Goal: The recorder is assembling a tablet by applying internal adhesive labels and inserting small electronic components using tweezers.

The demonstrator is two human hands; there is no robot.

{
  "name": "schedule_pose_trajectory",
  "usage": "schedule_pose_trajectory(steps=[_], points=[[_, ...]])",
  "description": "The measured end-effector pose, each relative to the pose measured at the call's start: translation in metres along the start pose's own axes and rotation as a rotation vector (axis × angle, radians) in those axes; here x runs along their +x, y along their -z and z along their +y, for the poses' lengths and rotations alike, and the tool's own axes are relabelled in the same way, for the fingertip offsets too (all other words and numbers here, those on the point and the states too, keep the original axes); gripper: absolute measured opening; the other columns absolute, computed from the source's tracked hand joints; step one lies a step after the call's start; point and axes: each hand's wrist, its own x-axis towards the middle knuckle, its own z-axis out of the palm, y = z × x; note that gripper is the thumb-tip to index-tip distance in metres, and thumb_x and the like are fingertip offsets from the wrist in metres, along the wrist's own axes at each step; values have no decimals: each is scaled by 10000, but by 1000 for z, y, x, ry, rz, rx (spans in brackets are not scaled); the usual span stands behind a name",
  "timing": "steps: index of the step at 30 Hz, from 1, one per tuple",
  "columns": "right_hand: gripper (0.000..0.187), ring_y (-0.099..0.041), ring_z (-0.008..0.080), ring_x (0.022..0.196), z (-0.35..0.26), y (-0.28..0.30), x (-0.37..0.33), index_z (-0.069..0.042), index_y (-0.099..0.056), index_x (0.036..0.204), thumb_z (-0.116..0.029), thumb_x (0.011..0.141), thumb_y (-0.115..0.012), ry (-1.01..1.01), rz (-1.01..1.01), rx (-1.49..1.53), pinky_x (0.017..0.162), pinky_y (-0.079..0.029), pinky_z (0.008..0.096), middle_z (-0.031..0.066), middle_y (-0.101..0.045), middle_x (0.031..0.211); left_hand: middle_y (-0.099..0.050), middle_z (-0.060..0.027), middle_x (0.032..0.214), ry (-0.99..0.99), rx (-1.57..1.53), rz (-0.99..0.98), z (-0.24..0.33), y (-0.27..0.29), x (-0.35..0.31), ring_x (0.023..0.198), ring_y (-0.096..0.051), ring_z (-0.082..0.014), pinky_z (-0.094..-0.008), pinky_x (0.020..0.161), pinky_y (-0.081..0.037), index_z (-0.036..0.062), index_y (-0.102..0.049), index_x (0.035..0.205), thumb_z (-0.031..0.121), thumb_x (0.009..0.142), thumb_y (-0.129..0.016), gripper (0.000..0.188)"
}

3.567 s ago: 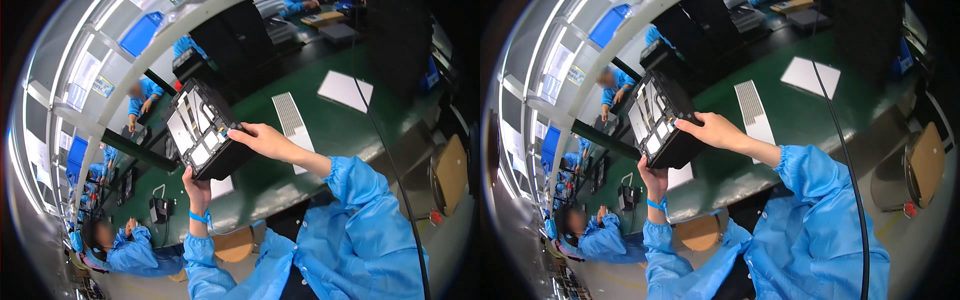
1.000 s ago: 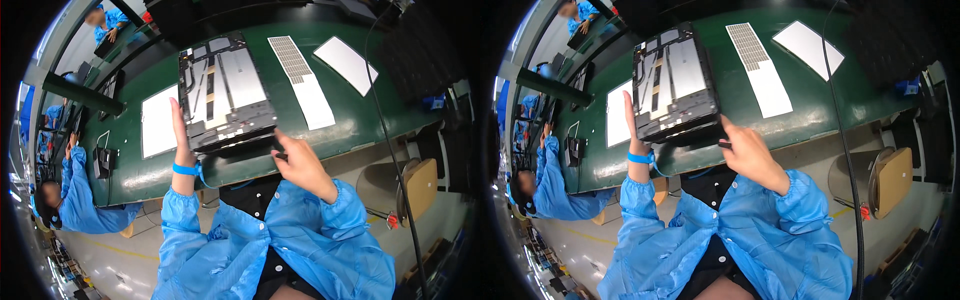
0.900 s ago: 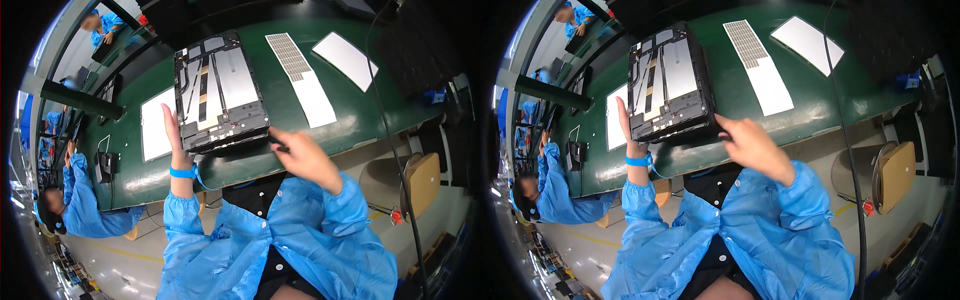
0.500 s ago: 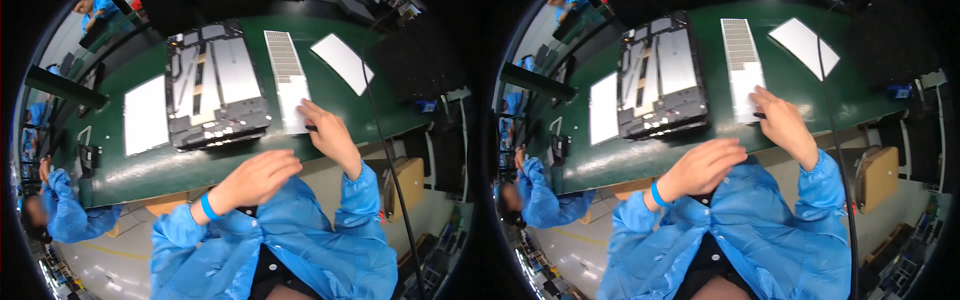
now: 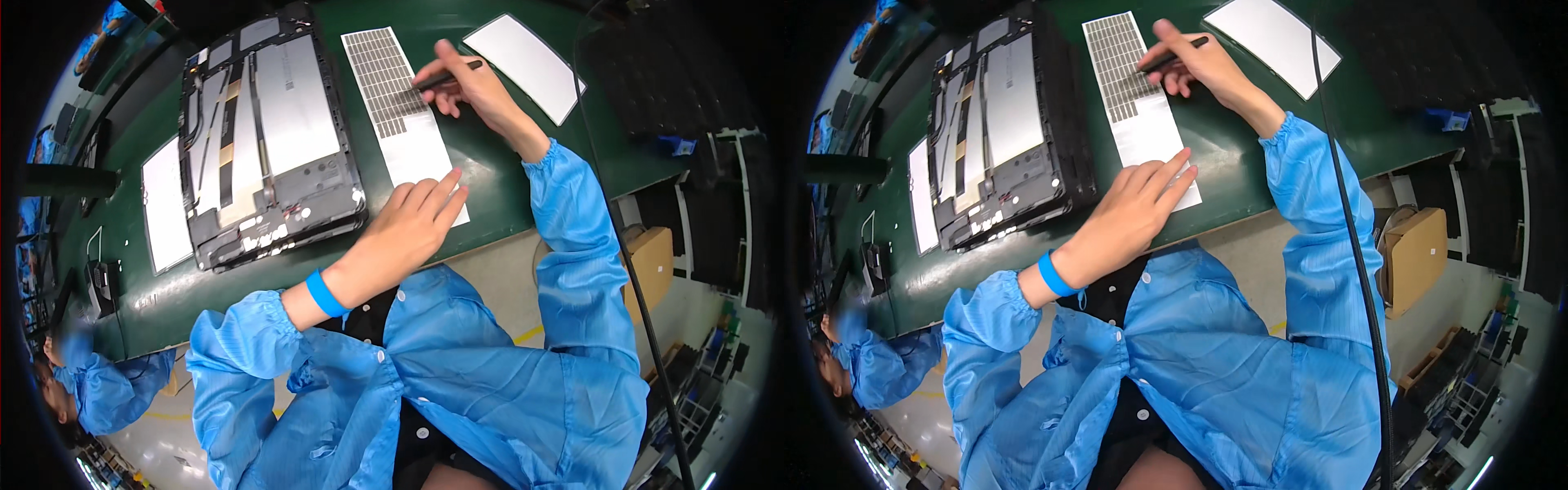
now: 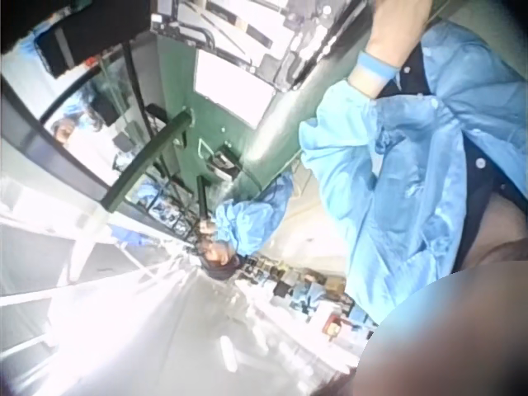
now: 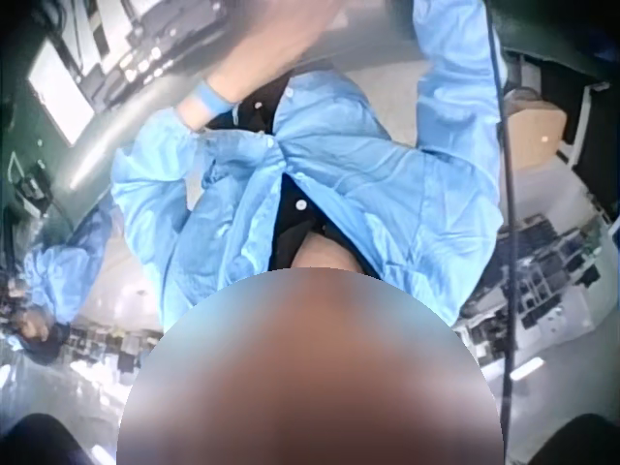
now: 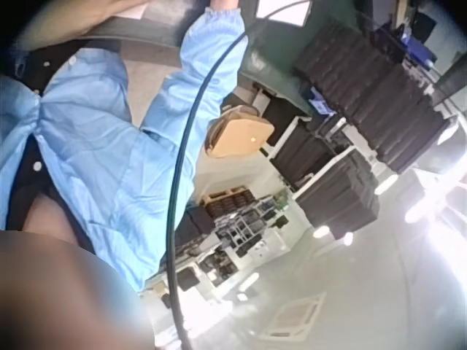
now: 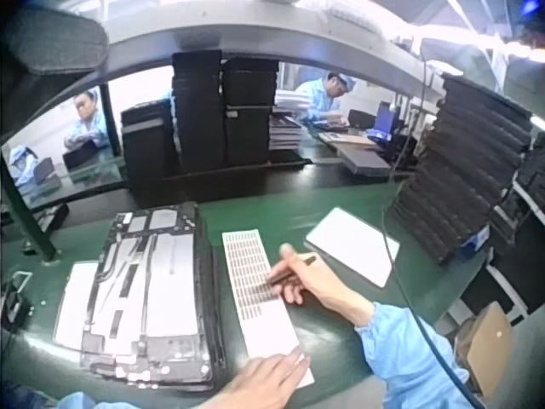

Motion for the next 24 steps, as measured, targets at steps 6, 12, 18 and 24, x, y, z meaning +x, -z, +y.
schedule_pose_trajectory(steps=[6, 12, 18, 24], points=[[280, -576, 60, 618, 11, 4, 0, -9, -691, 1072, -251, 931, -681, 88, -41, 36, 533, -458, 183, 59, -673, 806, -456, -160, 1386, 23, -161, 21, -15, -13, 9, 1402, -309, -384, -659, 1153, -137, 11, -523, 1302, 160, 896, -617, 443], [239, -572, 50, 611, 4, 6, -7, -12, -714, 1067, -167, 886, -737, 75, -138, -75, 545, -460, 185, 47, -682, 824, -468, -117, 1353, 93, -284, -31, -17, -10, 13, 1411, -287, -352, -707, 1122, -121, 69, -541, 1303, 256, 886, -621, 464], [194, -598, 64, 640, 14, -5, -13, 12, -685, 1056, -110, 905, -704, 82, -78, 40, 558, -480, 194, 68, -690, 826, -464, -100, 1377, 111, -275, -62, -16, -11, 13, 1420, -290, -335, -718, 1121, -112, 102, -529, 1350, 260, 894, -619, 491], [166, -632, 76, 669, 12, -3, -15, 25, -657, 1055, -75, 923, -671, 35, -107, 7, 577, -502, 195, 95, -702, 839, -468, -90, 1381, 118, -272, -30, -14, -16, 14, 1416, -301, -327, -718, 1121, -122, 107, -537, 1349, 261, 882, -630, 500]])
